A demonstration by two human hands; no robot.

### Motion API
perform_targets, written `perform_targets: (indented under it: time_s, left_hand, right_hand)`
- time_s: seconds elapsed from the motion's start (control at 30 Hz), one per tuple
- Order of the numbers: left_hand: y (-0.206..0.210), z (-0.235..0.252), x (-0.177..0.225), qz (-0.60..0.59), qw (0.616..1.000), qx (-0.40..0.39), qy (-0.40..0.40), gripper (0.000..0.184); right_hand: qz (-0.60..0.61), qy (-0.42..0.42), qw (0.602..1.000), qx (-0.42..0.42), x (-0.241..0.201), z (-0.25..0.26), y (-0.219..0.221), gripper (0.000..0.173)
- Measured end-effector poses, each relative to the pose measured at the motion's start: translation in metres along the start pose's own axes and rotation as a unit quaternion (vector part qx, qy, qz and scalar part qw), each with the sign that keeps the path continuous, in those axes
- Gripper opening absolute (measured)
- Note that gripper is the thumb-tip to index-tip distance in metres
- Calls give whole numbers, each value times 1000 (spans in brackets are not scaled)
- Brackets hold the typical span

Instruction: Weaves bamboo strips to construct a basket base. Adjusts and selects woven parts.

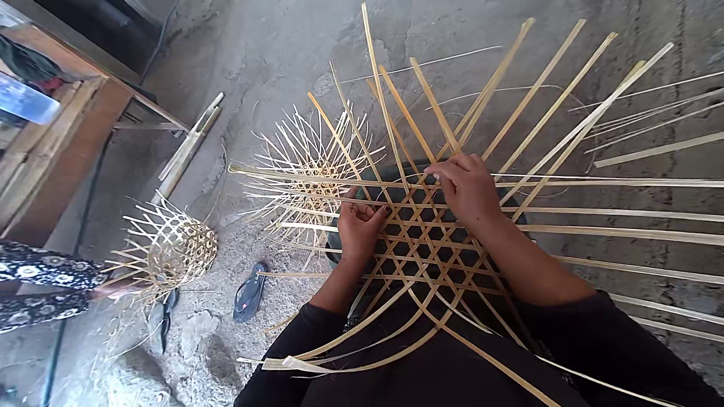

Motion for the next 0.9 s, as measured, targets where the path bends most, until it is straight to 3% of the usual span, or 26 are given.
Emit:
perform_targets:
  time_s: [0.37, 0.63, 0.73, 0.83, 0.9]
  left_hand:
    - [1, 0, 3, 21, 1000, 16, -5, 71]
    - [1, 11, -10, -17, 995, -22, -100, 76]
    - [3, 12, -14, -110, 984, -72, -122, 71]
    - [5, 13, -22, -280, 940, -126, -152, 40]
    - [6, 14, -24, -340, 914, -156, -154, 36]
  right_hand:
    - [-8, -2, 1000, 2, 2, 1, 1, 25]
    - [-8, -4, 1000, 5, 1, 1, 2, 25]
    - [-6, -4, 1000, 11, 0, 0, 1, 25]
    - [-5, -2, 1000, 10, 0, 0, 0, 25]
    - [-3, 1, 1000, 3, 0, 1, 1, 24]
Point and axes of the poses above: each hand's wrist, its own z-axis towards the middle knuckle, its own y-axis out of the palm, x = y × z, the point moved 10 cm from there along z, towards the middle knuckle, and after that the axes turned 6 degrees about -x, right-handed, at the moved point
